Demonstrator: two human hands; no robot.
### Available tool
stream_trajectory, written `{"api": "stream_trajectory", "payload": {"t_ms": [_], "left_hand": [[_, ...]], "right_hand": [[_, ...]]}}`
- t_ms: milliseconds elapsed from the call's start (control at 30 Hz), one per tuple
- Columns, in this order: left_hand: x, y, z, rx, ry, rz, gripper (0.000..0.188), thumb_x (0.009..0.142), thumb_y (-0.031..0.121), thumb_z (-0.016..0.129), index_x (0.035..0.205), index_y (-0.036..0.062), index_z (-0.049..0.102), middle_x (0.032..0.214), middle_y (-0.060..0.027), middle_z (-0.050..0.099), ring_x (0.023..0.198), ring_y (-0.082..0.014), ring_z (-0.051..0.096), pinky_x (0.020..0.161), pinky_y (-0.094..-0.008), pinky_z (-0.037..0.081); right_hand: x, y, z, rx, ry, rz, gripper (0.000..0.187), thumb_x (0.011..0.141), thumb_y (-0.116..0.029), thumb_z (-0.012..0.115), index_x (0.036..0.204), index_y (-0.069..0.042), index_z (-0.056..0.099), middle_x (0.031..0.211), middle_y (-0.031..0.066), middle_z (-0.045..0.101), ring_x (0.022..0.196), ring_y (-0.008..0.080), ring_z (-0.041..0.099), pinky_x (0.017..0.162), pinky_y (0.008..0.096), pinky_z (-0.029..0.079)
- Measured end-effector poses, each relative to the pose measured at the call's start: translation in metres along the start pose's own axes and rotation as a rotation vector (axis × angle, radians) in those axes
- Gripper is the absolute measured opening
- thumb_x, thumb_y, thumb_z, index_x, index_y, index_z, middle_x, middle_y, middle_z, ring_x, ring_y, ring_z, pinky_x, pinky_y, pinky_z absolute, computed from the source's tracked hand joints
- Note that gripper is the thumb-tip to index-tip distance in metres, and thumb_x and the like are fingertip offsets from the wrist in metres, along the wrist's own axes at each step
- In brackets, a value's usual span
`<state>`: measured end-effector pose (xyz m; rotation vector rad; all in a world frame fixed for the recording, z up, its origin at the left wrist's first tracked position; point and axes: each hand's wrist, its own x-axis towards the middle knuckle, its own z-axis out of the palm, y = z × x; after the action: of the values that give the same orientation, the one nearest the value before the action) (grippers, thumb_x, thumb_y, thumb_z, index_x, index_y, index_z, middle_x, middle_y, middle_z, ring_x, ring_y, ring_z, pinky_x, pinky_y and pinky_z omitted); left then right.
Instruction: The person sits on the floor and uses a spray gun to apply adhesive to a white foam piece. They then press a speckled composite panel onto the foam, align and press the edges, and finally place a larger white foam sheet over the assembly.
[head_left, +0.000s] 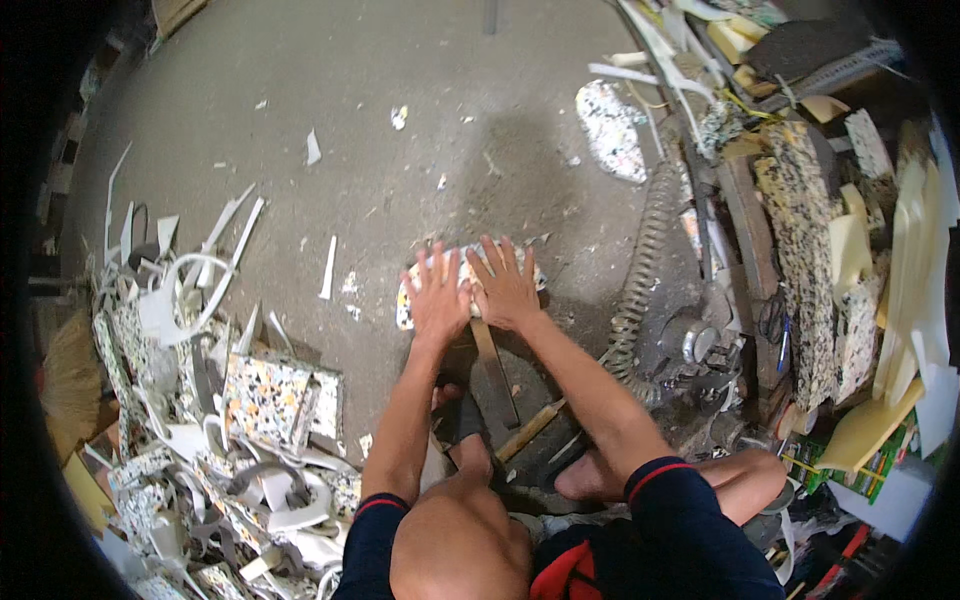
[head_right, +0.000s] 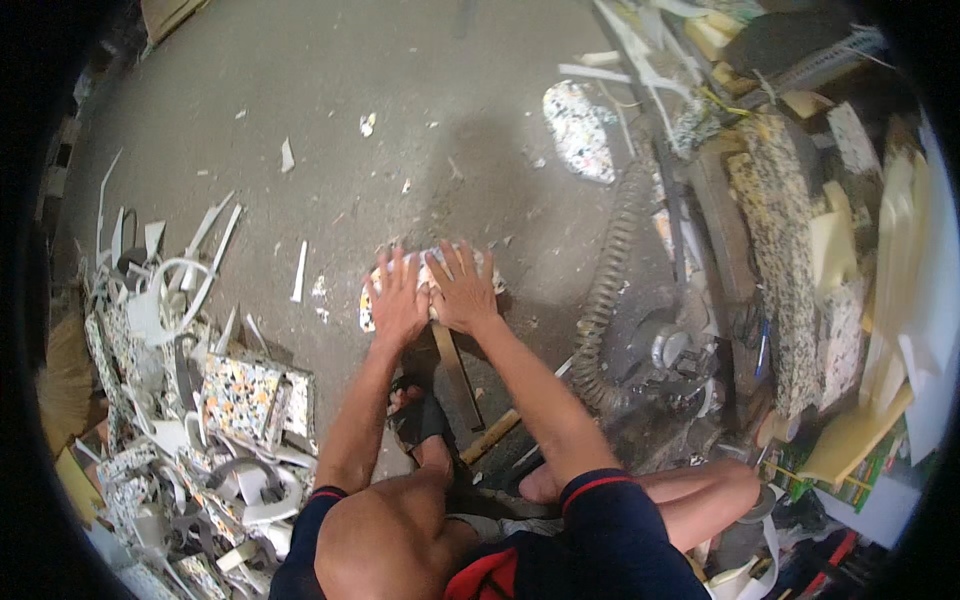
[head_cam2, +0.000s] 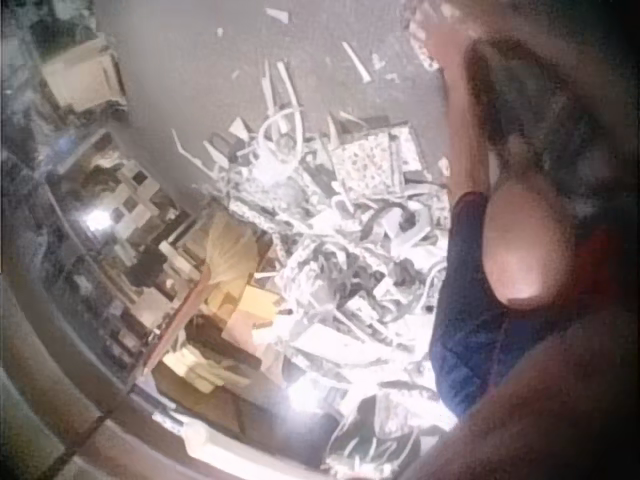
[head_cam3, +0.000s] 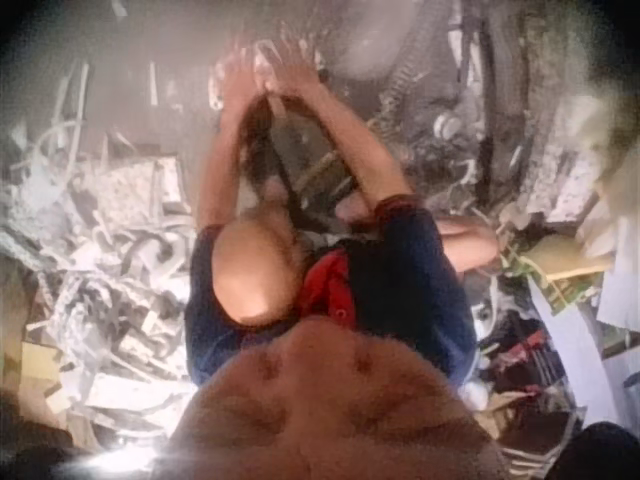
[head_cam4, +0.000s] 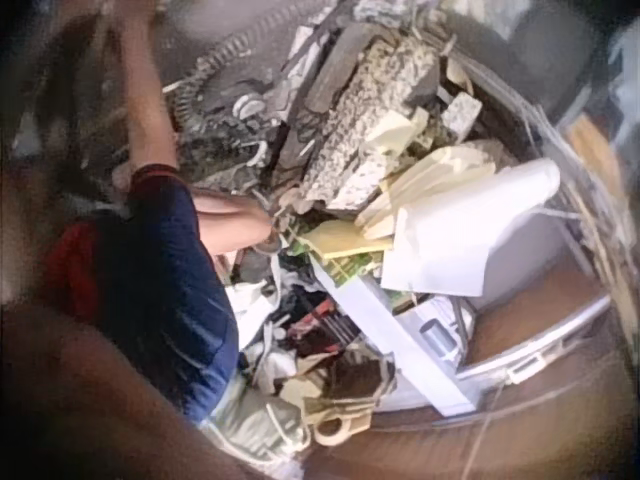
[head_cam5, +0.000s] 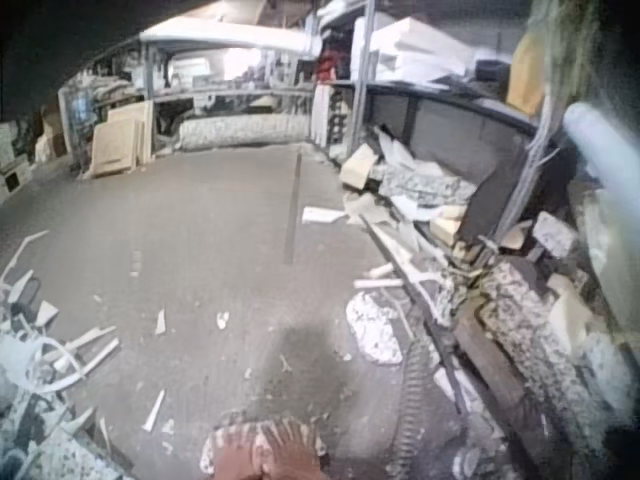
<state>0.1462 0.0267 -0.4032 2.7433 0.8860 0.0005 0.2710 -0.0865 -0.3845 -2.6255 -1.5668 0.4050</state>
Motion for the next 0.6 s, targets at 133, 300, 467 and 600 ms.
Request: {"api": "stream_trajectory", "payload": {"t_ms": [133,300,467,600], "left_hand": [[-0.040,-0.014,-0.003,-0.007,0.045,-0.229,0.071,0.103,0.044,0.047,0.160,0.0053,0.030,0.169,-0.0224,0.016,0.155,-0.0467,0.012,0.119,-0.0698,0.010],[-0.096,-0.011,-0.006,-0.196,0.252,-0.431,0.071,0.098,0.049,0.057,0.145,-0.0026,0.045,0.153,-0.0296,0.039,0.139,-0.0490,0.038,0.111,-0.0610,0.031],[-0.132,0.048,0.009,-0.481,-0.139,-0.350,0.056,0.083,0.046,0.078,0.104,-0.0047,0.065,0.080,-0.0209,0.067,0.080,-0.0407,0.068,0.072,-0.0503,0.053],[-0.120,0.054,0.023,-0.501,-0.204,-0.315,0.052,0.079,0.043,0.083,0.094,-0.0039,0.067,0.070,-0.0200,0.066,0.074,-0.0383,0.069,0.071,-0.0496,0.053]], "right_hand": [[-0.029,0.012,-0.003,0.119,-0.048,0.260,0.078,0.100,-0.055,0.049,0.164,-0.016,0.023,0.169,0.0207,0.014,0.155,0.0435,0.013,0.118,0.0711,0.012],[-0.102,0.062,-0.018,0.331,0.111,0.391,0.071,0.099,-0.035,0.060,0.157,-0.004,0.031,0.159,0.0308,0.029,0.144,0.0472,0.035,0.115,0.0554,0.034],[-0.272,0.088,-0.068,0.528,-0.038,0.387,0.057,0.091,-0.033,0.072,0.134,0.003,0.059,0.117,0.0248,0.070,0.094,0.0423,0.072,0.086,0.0449,0.057],[-0.339,0.102,-0.108,1.024,-0.053,1.390,0.071,0.091,-0.037,0.076,0.139,0.008,0.050,0.100,0.0172,0.071,0.090,0.0193,0.069,0.067,0.0348,0.057]]}}
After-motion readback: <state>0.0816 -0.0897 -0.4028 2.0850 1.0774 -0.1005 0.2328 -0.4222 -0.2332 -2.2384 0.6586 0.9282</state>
